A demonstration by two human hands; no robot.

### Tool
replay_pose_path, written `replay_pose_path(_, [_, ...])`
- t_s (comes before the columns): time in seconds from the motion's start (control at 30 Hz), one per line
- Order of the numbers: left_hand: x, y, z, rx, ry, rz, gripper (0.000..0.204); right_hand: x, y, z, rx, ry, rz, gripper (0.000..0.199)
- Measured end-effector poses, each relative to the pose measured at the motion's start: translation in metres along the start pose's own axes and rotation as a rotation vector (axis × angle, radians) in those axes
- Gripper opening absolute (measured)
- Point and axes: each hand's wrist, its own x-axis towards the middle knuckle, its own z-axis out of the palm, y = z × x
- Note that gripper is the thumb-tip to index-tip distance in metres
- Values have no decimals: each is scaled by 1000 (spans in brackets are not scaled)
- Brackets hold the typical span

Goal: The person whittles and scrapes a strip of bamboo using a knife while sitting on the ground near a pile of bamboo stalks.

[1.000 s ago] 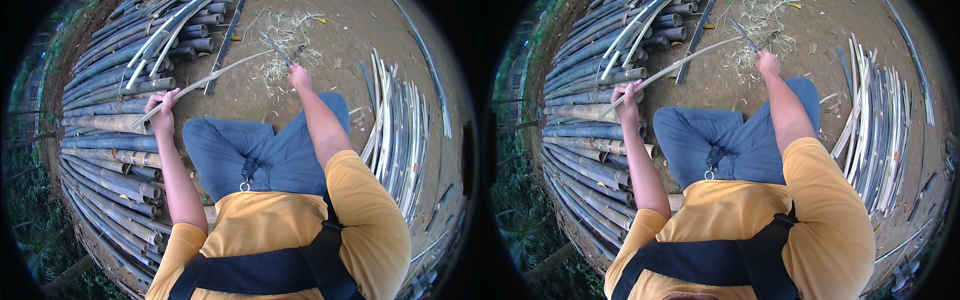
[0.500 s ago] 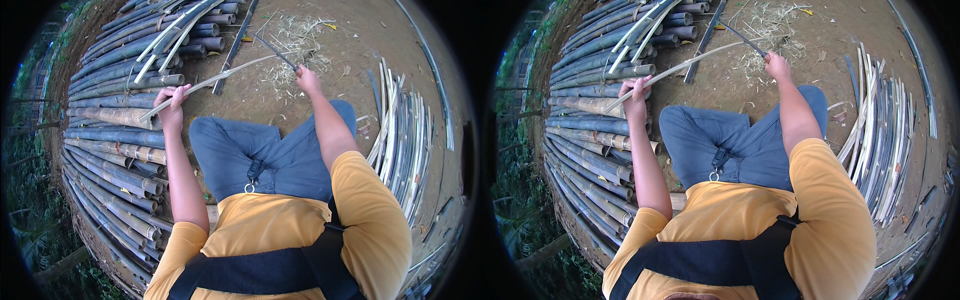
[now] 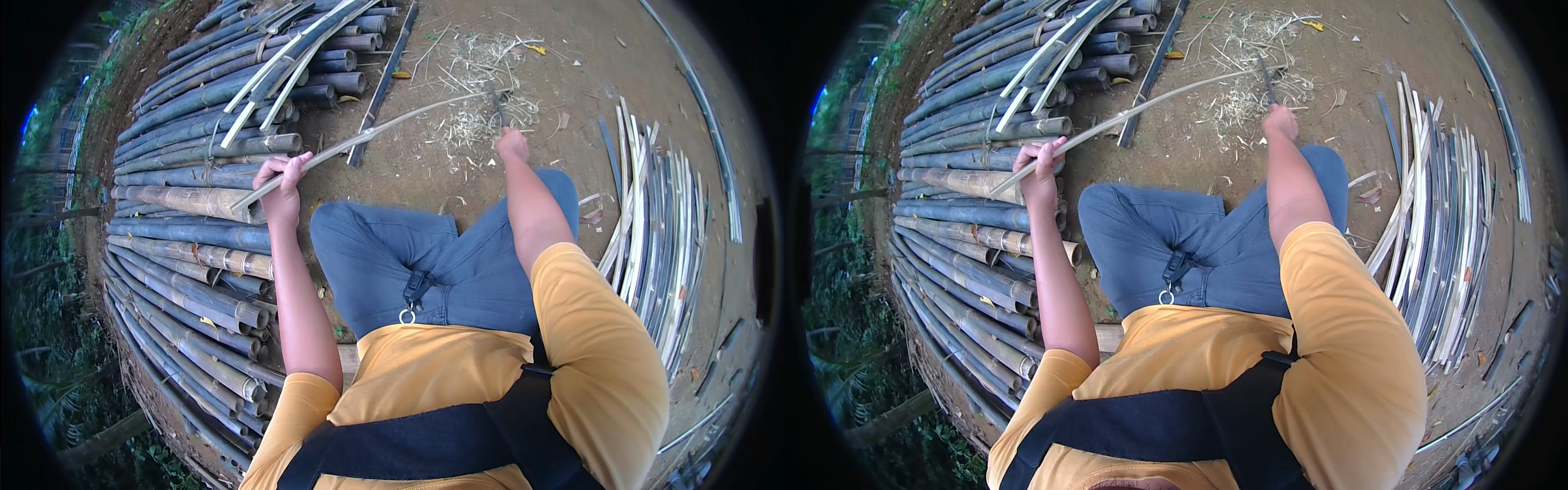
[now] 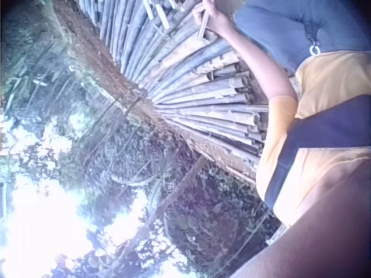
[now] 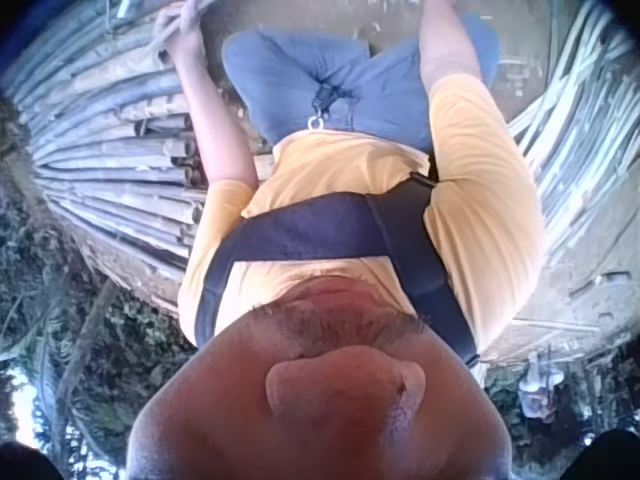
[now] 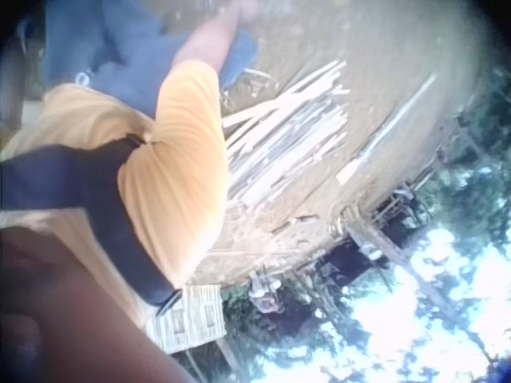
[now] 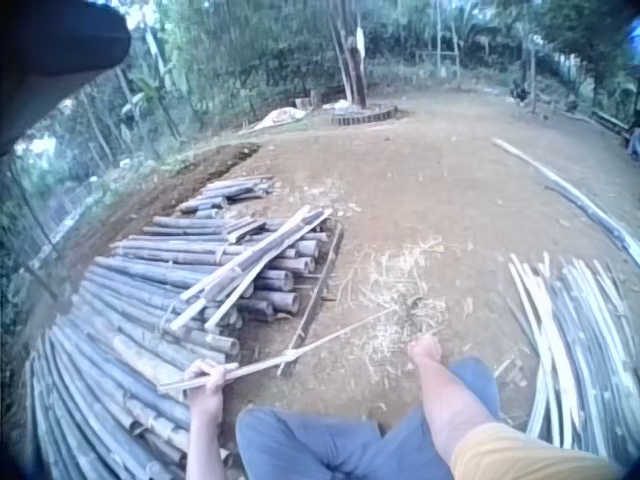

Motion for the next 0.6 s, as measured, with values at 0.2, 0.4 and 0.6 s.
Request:
replay_pose_path(0.2, [-3,16,23,-66,105,-85,20,-18,-11,-16,72,39,118,33])
replay_pose_path(0.4, [9,24,32,-5,48,11,17,-51,-34,-35,48,3,-113,31])
replay_pose_path(0.6, [15,39,45,-208,-148,153,33,-85,-49,-67,2,-32,-281,24])
